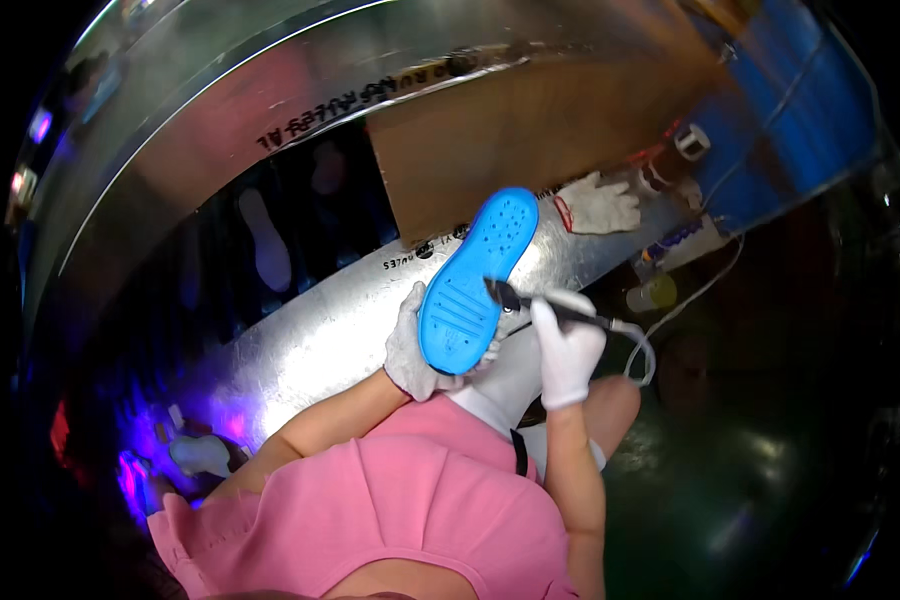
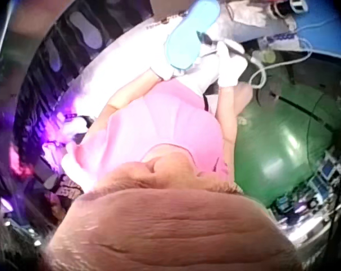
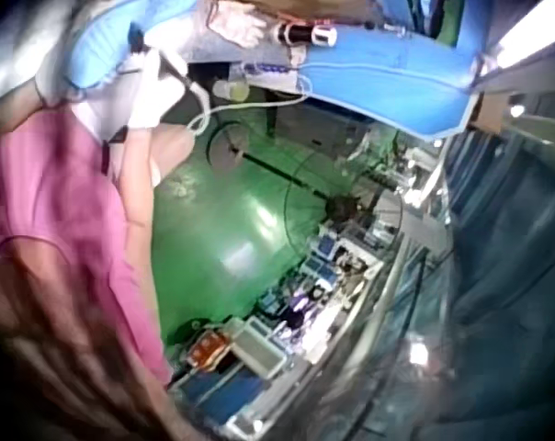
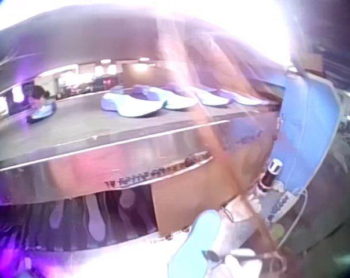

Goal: The person applies adhesive to shoe soles using a brush applicator and places them onto a conveyor belt.

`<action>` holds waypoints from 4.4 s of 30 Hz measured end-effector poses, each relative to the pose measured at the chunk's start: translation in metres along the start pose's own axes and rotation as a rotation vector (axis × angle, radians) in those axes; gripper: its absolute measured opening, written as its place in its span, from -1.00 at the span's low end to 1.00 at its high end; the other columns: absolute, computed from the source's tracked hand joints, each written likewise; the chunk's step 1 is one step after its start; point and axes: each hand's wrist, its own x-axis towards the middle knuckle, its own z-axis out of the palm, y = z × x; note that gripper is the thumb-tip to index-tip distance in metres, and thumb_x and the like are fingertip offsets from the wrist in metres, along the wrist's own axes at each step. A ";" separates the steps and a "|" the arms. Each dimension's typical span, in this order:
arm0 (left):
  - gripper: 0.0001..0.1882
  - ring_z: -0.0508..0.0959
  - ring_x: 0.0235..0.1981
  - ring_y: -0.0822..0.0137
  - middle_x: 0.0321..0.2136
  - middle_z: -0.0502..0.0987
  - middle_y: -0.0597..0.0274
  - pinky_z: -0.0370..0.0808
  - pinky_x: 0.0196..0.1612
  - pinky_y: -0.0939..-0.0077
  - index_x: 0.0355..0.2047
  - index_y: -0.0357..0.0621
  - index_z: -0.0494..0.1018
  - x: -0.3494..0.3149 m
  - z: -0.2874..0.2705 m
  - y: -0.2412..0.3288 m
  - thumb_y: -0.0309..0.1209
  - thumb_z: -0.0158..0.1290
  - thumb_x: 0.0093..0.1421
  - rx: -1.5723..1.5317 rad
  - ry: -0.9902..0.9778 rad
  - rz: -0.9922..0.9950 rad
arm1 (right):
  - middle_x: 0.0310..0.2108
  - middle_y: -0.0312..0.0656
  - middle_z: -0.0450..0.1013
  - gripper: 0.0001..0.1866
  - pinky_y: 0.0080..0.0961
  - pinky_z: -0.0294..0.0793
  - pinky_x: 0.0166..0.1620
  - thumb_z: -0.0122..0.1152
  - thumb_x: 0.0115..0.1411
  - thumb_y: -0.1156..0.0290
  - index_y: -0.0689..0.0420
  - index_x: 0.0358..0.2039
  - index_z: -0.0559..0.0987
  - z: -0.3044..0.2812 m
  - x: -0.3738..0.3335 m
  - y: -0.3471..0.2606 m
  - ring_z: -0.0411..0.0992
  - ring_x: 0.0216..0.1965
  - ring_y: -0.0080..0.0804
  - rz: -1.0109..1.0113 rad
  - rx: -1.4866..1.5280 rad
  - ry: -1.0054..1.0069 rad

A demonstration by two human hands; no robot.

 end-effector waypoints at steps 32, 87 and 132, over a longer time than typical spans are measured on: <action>-0.10 0.59 -0.17 0.13 -0.01 0.48 0.00 0.60 -0.25 0.22 0.16 -0.19 0.30 -0.028 0.065 -0.038 0.39 -0.24 0.19 0.132 0.066 0.407 | -0.25 -0.07 0.53 -0.84 -0.43 0.52 -0.12 0.19 0.17 0.65 0.33 -0.21 0.55 0.019 -0.053 -0.058 0.52 -0.24 -0.33 -0.607 -0.372 -0.193; -0.55 0.56 -0.14 0.35 -0.15 0.55 0.19 0.50 0.01 0.42 0.00 -0.15 0.50 0.021 0.046 0.087 -0.16 0.15 0.19 1.069 -0.399 0.280 | -0.21 0.00 0.57 -0.71 -0.47 0.57 -0.23 0.37 -0.04 0.60 0.19 -0.23 0.64 -0.001 -0.045 -0.034 0.58 -0.32 -0.17 -0.809 -0.328 -0.545; -0.34 0.26 0.29 0.16 0.28 0.24 0.14 0.22 0.31 0.34 0.29 0.09 0.22 0.027 0.017 0.144 -0.26 0.15 0.18 1.899 -0.686 0.696 | -0.18 -0.23 0.60 -0.68 -0.57 0.43 -0.53 0.27 -0.08 0.46 0.00 -0.23 0.65 -0.008 -0.049 -0.058 0.47 -0.57 -0.45 -0.887 -0.532 -0.453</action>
